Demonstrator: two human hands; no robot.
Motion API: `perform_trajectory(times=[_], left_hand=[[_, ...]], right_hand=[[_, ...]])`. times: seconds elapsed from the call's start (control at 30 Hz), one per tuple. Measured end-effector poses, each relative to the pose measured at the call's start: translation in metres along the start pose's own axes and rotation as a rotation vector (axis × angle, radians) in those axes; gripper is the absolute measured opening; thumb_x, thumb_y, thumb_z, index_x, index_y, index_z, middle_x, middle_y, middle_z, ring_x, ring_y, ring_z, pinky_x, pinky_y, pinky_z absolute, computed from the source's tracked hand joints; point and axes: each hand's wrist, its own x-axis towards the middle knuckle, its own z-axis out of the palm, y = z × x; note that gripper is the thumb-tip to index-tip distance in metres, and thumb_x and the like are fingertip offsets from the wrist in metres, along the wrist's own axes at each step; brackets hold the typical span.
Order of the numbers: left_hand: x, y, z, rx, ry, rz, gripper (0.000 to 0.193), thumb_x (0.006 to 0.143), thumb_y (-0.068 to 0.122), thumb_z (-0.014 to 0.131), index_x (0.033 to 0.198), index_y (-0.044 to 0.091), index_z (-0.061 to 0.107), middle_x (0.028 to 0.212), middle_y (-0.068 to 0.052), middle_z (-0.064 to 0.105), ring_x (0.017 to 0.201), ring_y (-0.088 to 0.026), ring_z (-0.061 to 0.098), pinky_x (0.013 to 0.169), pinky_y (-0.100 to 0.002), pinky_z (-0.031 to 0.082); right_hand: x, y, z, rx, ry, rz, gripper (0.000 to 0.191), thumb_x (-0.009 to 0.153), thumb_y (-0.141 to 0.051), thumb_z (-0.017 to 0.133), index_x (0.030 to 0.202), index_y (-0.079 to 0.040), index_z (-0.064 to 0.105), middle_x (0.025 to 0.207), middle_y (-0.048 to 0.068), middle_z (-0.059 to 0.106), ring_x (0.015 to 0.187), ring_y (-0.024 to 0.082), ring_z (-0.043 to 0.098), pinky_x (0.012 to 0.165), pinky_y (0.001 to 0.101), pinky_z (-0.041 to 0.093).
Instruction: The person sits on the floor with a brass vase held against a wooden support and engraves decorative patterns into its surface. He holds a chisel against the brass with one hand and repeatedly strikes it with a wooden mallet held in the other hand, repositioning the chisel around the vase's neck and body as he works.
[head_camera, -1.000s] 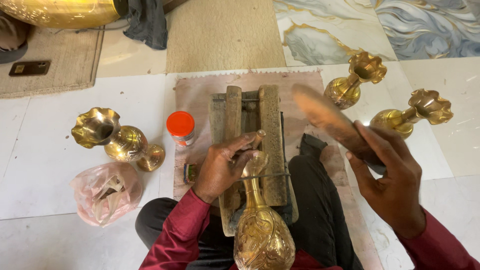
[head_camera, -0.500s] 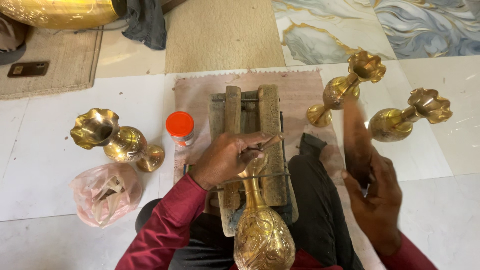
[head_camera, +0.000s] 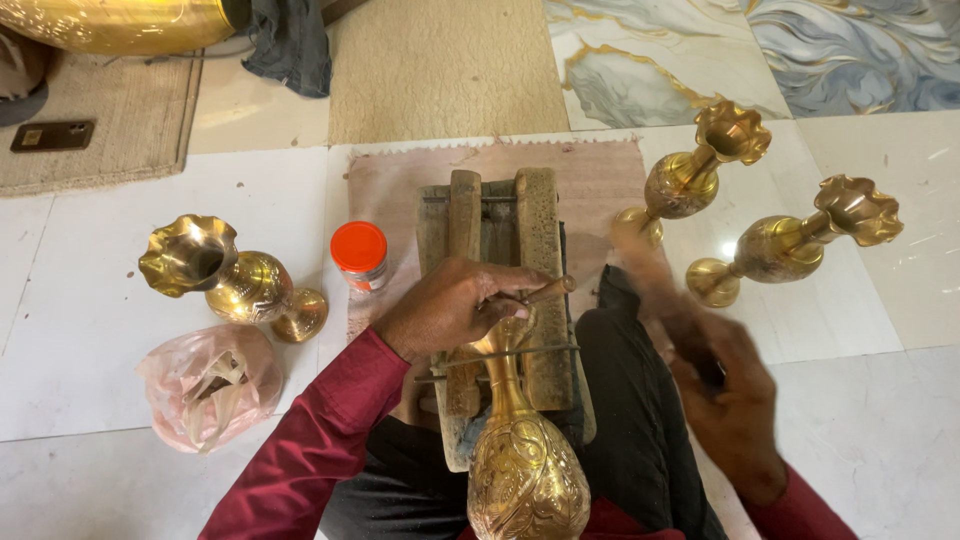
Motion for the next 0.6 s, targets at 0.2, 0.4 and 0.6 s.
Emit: perform_trajectory(times=[0.2, 0.4, 0.6], left_hand=[[-0.006, 0.005, 0.004, -0.035, 0.043, -0.065, 0.049, 0.089, -0.004, 0.069, 0.136, 0.009, 0.063, 0.128, -0.013, 0.073, 0.102, -0.02, 0.08, 0.084, -0.028, 0.067], [-0.018, 0.012, 0.016, 0.037, 0.238, -0.16, 0.043, 0.09, 0.007, 0.077, 0.131, 0.006, 0.067, 0.126, -0.014, 0.073, 0.096, -0.021, 0.08, 0.079, -0.031, 0.066], [-0.029, 0.009, 0.032, 0.079, 0.424, -0.167, 0.041, 0.088, 0.008, 0.077, 0.128, 0.005, 0.068, 0.122, -0.013, 0.075, 0.098, -0.021, 0.079, 0.081, -0.032, 0.065]], right_hand=[[0.024, -0.011, -0.013, -0.194, 0.029, -0.321, 0.061, 0.087, 0.004, 0.069, 0.145, -0.013, 0.056, 0.129, 0.016, 0.062, 0.115, 0.028, 0.066, 0.089, 0.039, 0.058], [0.045, -0.025, -0.02, -0.225, -0.075, -0.311, 0.06, 0.088, 0.003, 0.068, 0.144, -0.014, 0.059, 0.129, 0.013, 0.062, 0.114, 0.028, 0.065, 0.091, 0.04, 0.056], [0.071, -0.036, -0.024, -0.417, -0.106, -0.51, 0.06, 0.088, 0.005, 0.068, 0.143, -0.018, 0.061, 0.124, 0.011, 0.065, 0.108, 0.027, 0.062, 0.094, 0.0464, 0.052]])
